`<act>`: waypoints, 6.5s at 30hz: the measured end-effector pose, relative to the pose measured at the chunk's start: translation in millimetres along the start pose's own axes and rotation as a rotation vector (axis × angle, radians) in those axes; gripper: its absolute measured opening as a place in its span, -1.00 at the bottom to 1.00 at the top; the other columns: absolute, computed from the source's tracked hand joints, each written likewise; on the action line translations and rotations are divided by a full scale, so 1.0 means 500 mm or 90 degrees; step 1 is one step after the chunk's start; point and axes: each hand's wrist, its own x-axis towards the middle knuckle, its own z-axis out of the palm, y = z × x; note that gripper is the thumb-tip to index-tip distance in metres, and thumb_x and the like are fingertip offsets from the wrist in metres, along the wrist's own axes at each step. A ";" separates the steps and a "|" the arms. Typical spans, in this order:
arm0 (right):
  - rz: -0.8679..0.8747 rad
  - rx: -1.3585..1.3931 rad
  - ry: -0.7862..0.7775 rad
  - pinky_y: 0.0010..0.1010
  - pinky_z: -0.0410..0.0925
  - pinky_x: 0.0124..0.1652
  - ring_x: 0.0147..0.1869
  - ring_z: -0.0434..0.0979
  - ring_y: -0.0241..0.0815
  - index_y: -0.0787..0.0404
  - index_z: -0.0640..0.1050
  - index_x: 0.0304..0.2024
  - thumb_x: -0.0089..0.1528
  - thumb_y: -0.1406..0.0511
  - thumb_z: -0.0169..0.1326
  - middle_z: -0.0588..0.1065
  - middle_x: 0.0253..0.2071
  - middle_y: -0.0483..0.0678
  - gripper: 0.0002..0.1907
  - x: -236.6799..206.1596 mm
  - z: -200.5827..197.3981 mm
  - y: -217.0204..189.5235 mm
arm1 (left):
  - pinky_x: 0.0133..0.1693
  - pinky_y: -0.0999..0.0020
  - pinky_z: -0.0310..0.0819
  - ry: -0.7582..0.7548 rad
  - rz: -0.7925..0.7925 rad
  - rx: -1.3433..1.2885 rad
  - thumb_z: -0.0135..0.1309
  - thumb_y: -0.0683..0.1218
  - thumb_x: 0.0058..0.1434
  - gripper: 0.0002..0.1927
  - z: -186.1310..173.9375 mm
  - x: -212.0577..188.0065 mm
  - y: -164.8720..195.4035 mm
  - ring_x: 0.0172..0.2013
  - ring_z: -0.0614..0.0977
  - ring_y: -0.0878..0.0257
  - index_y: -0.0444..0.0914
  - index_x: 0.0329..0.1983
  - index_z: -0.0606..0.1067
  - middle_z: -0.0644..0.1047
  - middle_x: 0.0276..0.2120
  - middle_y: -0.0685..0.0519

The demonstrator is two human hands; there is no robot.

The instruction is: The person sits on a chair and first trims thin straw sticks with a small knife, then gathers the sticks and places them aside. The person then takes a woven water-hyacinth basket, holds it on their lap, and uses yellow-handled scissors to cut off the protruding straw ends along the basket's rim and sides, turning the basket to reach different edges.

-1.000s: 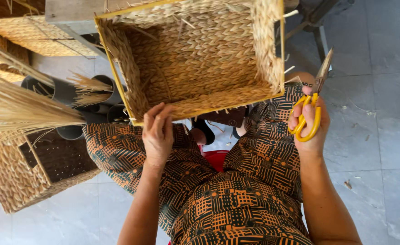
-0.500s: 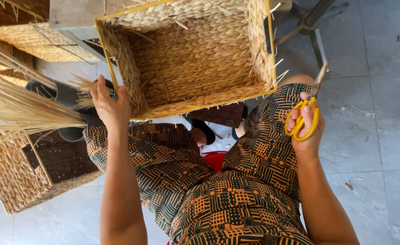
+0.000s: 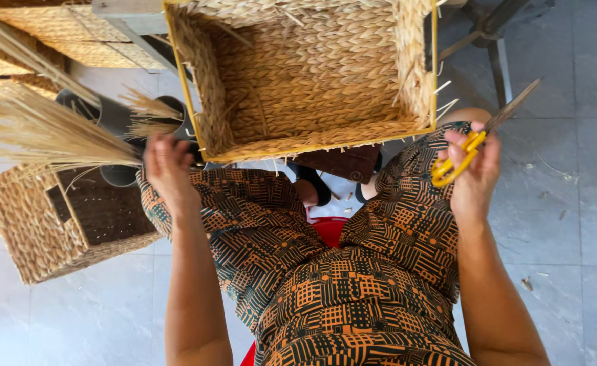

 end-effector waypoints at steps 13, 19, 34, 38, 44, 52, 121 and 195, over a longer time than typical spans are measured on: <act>-0.058 0.034 0.012 -0.51 0.48 -0.09 -0.06 0.47 -0.41 0.18 0.40 0.32 0.48 0.45 0.14 0.47 0.11 -0.21 -0.62 0.134 0.081 -0.131 | 0.32 0.28 0.28 -0.239 0.182 0.040 -0.14 0.18 0.54 -0.40 0.110 -0.099 0.171 0.24 0.45 0.22 -0.35 0.40 0.36 0.46 0.24 -0.05; -0.058 -0.005 -0.020 -0.52 0.51 -0.17 -0.14 0.52 -0.39 0.22 0.48 0.25 0.53 0.36 0.19 0.50 -0.11 -0.14 -0.73 0.099 0.069 -0.259 | 0.13 0.30 0.21 -0.170 0.158 0.126 -0.21 0.26 0.54 -0.34 0.091 -0.137 0.255 0.02 0.34 0.23 -0.34 0.38 0.43 0.36 0.00 -0.02; 0.080 0.088 -0.064 -0.59 0.42 -0.21 -0.11 0.55 -0.40 0.21 0.49 0.25 0.39 0.32 0.22 0.56 -0.05 -0.14 -0.61 0.081 0.040 -0.196 | 0.34 0.31 0.25 -0.191 0.230 0.122 -0.20 0.28 0.55 -0.30 0.101 -0.106 0.178 0.29 0.46 0.19 -0.40 0.39 0.36 0.48 0.27 -0.07; 0.072 0.057 -0.056 -0.55 0.43 -0.26 -0.21 0.54 -0.35 0.20 0.45 0.27 0.39 0.30 0.14 0.59 -0.05 -0.03 -0.60 0.075 -0.003 -0.198 | 0.25 0.31 0.38 -0.210 0.210 0.133 -0.21 0.29 0.52 -0.27 0.106 -0.102 0.194 0.18 0.52 0.21 -0.42 0.38 0.38 0.52 0.17 -0.08; 0.000 -0.071 -0.071 -0.62 0.28 -0.30 -0.31 0.38 -0.44 0.19 0.43 0.38 0.46 0.31 0.14 0.49 -0.19 -0.11 -0.56 0.031 -0.101 -0.156 | 0.20 0.35 0.48 -0.234 0.133 0.061 -0.14 0.32 0.50 -0.24 0.126 -0.064 0.203 0.13 0.55 0.24 -0.42 0.37 0.39 0.52 0.16 -0.09; -0.313 -0.713 -0.188 -0.35 0.38 -0.20 -0.12 0.49 -0.11 0.18 0.48 0.23 0.17 0.13 0.33 0.47 -0.11 -0.02 -0.37 -0.063 -0.196 -0.185 | 0.20 0.32 0.50 -0.249 0.111 0.045 -0.08 0.34 0.46 -0.24 0.139 -0.039 0.208 0.14 0.58 0.23 -0.41 0.34 0.41 0.53 0.17 -0.07; -0.642 -0.898 -0.354 -0.26 0.40 -0.21 -0.23 0.48 -0.16 -0.10 0.60 0.22 0.07 -0.02 0.40 0.45 -0.23 -0.14 -0.33 0.098 -0.134 -0.240 | 0.10 0.29 0.57 -0.256 0.109 0.070 -0.02 0.42 0.39 -0.20 0.173 0.016 0.195 0.04 0.61 0.23 -0.38 0.22 0.47 0.57 0.03 -0.05; -0.263 -0.524 -0.233 -0.46 0.38 -0.09 -0.12 0.45 -0.25 0.34 0.41 0.37 0.31 0.34 0.31 0.47 -0.09 -0.01 -0.39 0.078 -0.018 -0.155 | -0.02 0.39 0.47 -0.206 0.022 -0.045 0.03 0.25 0.39 -0.49 0.182 0.017 0.191 -0.13 0.53 0.35 -0.29 -0.01 0.55 0.56 -0.16 0.12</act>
